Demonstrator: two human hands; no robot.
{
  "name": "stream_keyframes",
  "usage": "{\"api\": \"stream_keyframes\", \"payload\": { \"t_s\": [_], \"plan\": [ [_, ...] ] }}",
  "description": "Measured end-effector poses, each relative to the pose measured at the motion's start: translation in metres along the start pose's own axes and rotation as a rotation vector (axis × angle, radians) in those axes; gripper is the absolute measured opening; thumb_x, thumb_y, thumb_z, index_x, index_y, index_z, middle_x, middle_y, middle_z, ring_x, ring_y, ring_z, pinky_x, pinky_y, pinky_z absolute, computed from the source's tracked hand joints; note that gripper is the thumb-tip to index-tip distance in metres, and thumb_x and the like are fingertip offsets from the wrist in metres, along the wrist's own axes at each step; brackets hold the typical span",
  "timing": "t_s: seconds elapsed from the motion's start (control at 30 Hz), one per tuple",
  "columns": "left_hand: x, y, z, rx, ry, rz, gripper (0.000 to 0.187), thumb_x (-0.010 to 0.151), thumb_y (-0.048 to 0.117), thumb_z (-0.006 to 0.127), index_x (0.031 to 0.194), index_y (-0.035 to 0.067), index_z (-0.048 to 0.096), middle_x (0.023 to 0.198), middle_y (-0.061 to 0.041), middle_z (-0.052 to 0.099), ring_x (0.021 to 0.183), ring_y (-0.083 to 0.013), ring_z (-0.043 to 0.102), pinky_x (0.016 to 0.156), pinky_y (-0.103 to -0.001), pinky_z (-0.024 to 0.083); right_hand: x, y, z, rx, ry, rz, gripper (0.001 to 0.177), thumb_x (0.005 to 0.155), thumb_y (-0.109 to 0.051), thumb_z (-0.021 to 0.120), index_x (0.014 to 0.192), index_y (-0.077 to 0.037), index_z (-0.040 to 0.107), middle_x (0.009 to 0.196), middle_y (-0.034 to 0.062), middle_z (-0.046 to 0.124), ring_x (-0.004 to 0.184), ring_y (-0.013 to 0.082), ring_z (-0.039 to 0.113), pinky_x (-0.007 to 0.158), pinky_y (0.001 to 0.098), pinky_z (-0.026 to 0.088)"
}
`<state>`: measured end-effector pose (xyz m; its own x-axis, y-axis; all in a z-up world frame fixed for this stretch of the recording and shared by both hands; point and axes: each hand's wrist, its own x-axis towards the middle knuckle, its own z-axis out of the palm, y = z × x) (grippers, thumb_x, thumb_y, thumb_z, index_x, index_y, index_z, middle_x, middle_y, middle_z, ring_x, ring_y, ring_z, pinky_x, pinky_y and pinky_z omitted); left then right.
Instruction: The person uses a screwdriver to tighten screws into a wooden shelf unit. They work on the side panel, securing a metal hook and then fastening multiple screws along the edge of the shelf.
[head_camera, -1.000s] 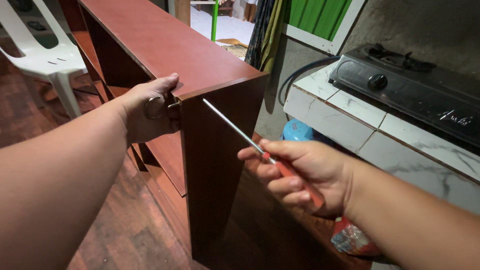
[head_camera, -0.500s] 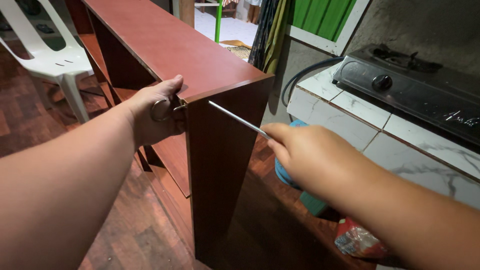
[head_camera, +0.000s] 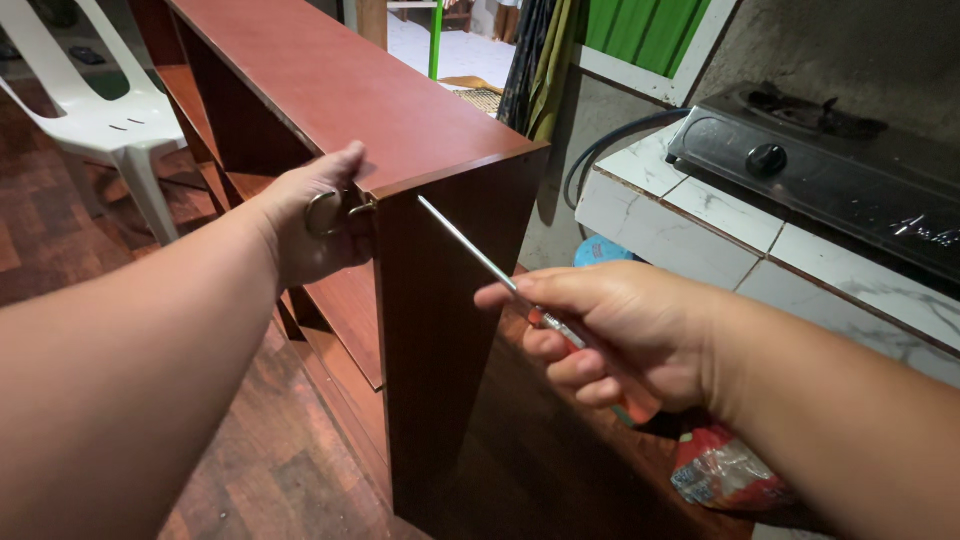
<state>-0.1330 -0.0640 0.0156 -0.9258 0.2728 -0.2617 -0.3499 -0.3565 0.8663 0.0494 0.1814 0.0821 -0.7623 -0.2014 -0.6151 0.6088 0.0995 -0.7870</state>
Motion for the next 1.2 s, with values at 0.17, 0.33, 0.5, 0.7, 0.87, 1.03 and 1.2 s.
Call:
{"api": "stream_keyframes", "payload": {
  "t_s": [0.17, 0.33, 0.5, 0.7, 0.87, 1.03, 1.2],
  "plan": [
    [0.017, -0.026, -0.040, -0.255, 0.385, -0.015, 0.039, 0.102, 0.056, 0.056, 0.086, 0.020, 0.054, 0.066, 0.003, 0.047, 0.054, -0.0123, 0.041, 0.047, -0.028, 0.034, -0.005, -0.002, -0.004, -0.350, 0.230, -0.020, 0.041, 0.103, -0.038, 0.047, 0.129, -0.011, 0.064, 0.068, 0.0002, 0.049, 0.045, 0.0091, 0.041, 0.037, 0.0248, 0.034],
    [0.002, -0.113, -0.060, -0.423, 0.572, -0.083, 0.020, 0.098, 0.016, 0.043, 0.079, 0.014, 0.047, 0.063, -0.001, 0.045, 0.051, -0.0161, 0.040, 0.047, -0.030, 0.041, -0.021, 0.000, -0.048, 0.082, -0.437, -0.088, 0.039, 0.106, -0.031, 0.051, 0.133, -0.004, 0.059, 0.074, 0.0009, 0.056, 0.050, 0.0078, 0.049, 0.038, 0.0226, 0.039],
    [-0.025, -0.173, 0.014, -0.504, 0.523, -0.171, 0.021, 0.103, 0.017, 0.045, 0.097, 0.005, 0.060, 0.074, -0.004, 0.053, 0.062, -0.0163, 0.051, 0.062, -0.032, 0.053, -0.013, 0.008, -0.115, -0.157, -0.133, -0.141, 0.032, 0.098, -0.032, 0.058, 0.117, -0.008, 0.068, 0.068, 0.0017, 0.056, 0.043, 0.0098, 0.048, 0.036, 0.0250, 0.040],
    [-0.022, -0.157, 0.156, -0.444, 0.396, -0.006, 0.026, 0.103, 0.016, 0.048, 0.121, 0.007, 0.065, 0.113, -0.004, 0.072, 0.089, -0.0169, 0.064, 0.081, -0.032, 0.059, -0.036, 0.004, -0.182, -0.125, -0.114, -0.097, 0.023, 0.094, -0.032, 0.065, 0.103, -0.011, 0.068, 0.067, 0.0005, 0.056, 0.045, 0.0094, 0.049, 0.039, 0.0251, 0.040],
    [-0.001, -0.123, 0.217, -0.419, 0.320, 0.137, 0.024, 0.102, 0.008, 0.052, 0.121, 0.011, 0.066, 0.108, -0.008, 0.067, 0.088, -0.0185, 0.065, 0.082, -0.032, 0.061, -0.036, 0.010, -0.210, -0.053, -0.103, -0.093, 0.022, 0.095, -0.029, 0.066, 0.104, -0.009, 0.065, 0.072, 0.0020, 0.061, 0.052, 0.0106, 0.055, 0.045, 0.0271, 0.045],
    [0.018, -0.101, 0.239, -0.425, 0.332, 0.128, 0.021, 0.101, 0.013, 0.053, 0.114, 0.013, 0.069, 0.092, -0.005, 0.061, 0.081, -0.0170, 0.063, 0.074, -0.029, 0.061, -0.036, 0.016, -0.225, -0.075, -0.144, -0.107, 0.024, 0.093, -0.030, 0.064, 0.111, -0.015, 0.065, 0.073, 0.0016, 0.061, 0.051, 0.0109, 0.055, 0.046, 0.0284, 0.047],
    [0.041, -0.095, 0.244, -0.523, 0.409, 0.104, 0.015, 0.100, 0.017, 0.066, 0.100, 0.003, 0.063, 0.086, -0.005, 0.061, 0.077, -0.0156, 0.062, 0.069, -0.025, 0.060, -0.034, 0.014, -0.239, -0.067, -0.100, -0.104, 0.023, 0.093, -0.030, 0.065, 0.111, -0.015, 0.065, 0.073, 0.0016, 0.061, 0.049, 0.0099, 0.054, 0.045, 0.0273, 0.046]
  ]
}}
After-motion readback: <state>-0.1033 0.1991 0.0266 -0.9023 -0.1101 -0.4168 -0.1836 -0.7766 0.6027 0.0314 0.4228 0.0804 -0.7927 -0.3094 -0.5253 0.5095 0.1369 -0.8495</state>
